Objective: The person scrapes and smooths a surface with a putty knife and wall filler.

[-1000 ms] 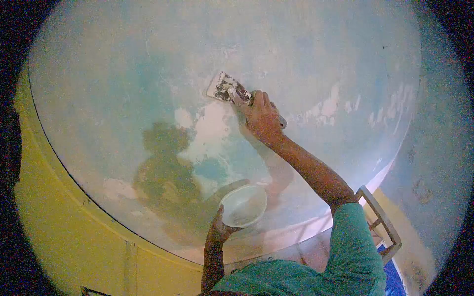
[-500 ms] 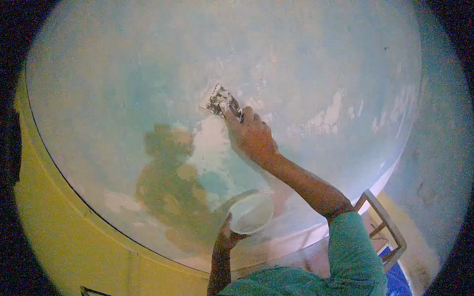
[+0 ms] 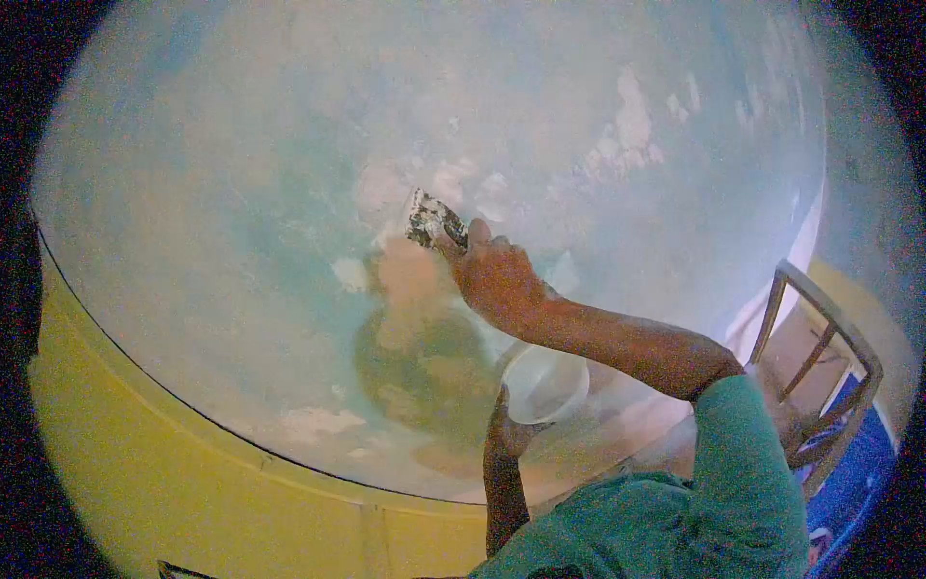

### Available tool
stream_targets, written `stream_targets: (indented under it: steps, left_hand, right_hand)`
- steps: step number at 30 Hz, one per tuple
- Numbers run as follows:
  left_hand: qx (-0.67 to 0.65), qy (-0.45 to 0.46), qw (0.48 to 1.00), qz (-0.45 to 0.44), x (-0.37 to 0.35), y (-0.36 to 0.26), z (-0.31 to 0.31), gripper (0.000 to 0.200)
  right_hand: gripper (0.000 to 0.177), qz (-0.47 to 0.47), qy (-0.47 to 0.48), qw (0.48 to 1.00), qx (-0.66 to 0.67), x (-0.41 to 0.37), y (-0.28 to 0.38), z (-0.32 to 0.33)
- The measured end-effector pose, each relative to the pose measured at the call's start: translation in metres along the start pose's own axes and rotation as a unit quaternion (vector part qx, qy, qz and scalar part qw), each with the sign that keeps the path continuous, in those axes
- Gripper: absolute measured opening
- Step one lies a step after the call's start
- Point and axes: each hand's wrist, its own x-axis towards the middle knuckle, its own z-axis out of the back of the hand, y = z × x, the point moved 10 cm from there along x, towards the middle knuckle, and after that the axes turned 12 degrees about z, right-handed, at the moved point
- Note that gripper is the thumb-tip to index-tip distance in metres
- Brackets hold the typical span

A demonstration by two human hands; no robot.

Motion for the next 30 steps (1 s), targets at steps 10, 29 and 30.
stream_targets:
  steps: [10, 29, 30]
  left_hand:
    - [0.023, -0.071, 0.997, -0.032, -0.016, -0.014, 0.002, 0.064]
    - [0.067, -0.108, 0.992, -0.022, -0.059, -0.034, -0.027, 0.065]
    - [0.070, -0.112, 0.991, -0.023, -0.060, -0.032, -0.029, 0.066]
  right_hand:
    - [0.051, 0.000, -0.168, 0.985, 0.027, 0.045, 0.024, 0.051]
    - [0.056, -0.024, -0.144, 0.983, 0.112, 0.030, 0.031, 0.074]
    - [0.055, -0.019, -0.185, 0.977, 0.106, 0.034, 0.026, 0.085]
